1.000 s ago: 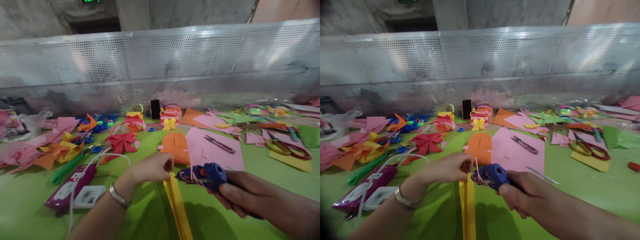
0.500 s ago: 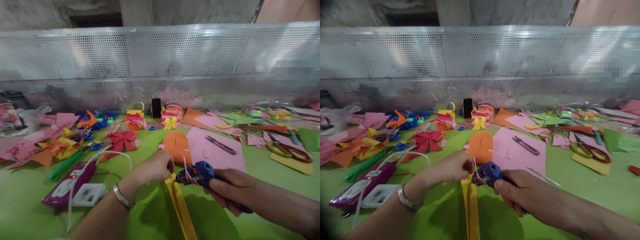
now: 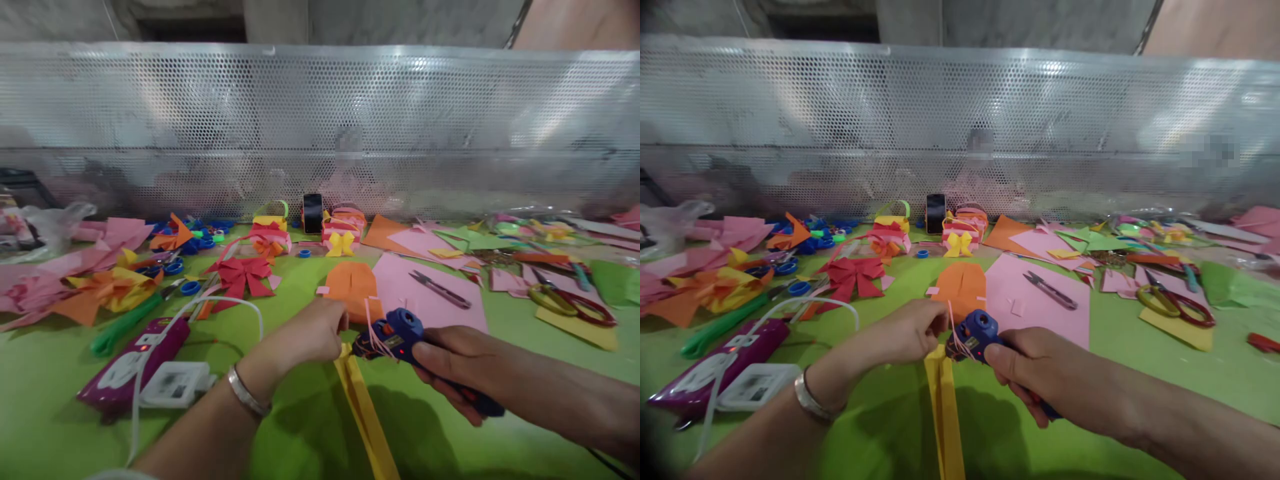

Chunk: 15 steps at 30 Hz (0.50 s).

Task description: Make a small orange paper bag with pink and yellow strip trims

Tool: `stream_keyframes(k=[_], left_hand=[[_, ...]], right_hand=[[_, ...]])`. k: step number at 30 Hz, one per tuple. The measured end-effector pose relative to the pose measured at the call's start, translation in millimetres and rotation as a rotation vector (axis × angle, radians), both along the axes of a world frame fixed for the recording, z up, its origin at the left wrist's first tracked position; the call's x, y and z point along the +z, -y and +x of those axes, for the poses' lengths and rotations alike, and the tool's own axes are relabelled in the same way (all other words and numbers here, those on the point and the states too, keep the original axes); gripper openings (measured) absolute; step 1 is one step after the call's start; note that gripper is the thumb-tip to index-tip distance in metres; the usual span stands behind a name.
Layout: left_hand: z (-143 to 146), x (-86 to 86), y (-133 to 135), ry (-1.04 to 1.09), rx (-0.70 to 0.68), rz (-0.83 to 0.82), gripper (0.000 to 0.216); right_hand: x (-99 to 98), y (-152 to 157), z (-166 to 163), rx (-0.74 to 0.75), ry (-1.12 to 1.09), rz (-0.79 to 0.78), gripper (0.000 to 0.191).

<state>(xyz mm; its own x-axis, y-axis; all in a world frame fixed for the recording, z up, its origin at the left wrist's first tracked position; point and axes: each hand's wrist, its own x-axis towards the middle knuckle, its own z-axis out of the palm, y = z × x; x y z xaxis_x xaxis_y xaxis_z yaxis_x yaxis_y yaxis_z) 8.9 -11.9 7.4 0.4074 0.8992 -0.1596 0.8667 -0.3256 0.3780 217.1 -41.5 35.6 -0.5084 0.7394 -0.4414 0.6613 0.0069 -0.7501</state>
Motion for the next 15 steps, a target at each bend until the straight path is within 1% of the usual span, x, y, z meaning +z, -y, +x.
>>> stream_keyframes(k=[6, 10, 15], left_hand=[[3.2, 5.5, 2.1, -0.008, 0.021, -0.031, 0.022], [3.9, 1.6, -0.3, -0.023, 0.039, -0.024, 0.023], [4.6, -2.2, -2.8, -0.024, 0.053, -0.024, 0.021]], right_hand=[[-0.2, -2.6, -8.4, -0.058, -0.056, -0.046, 0.049], [1.3, 2.9, -4.9, -0.041, -0.025, -0.068, 0.049], [6.9, 14.7, 1.5, -0.03, 0.04, -0.027, 0.051]])
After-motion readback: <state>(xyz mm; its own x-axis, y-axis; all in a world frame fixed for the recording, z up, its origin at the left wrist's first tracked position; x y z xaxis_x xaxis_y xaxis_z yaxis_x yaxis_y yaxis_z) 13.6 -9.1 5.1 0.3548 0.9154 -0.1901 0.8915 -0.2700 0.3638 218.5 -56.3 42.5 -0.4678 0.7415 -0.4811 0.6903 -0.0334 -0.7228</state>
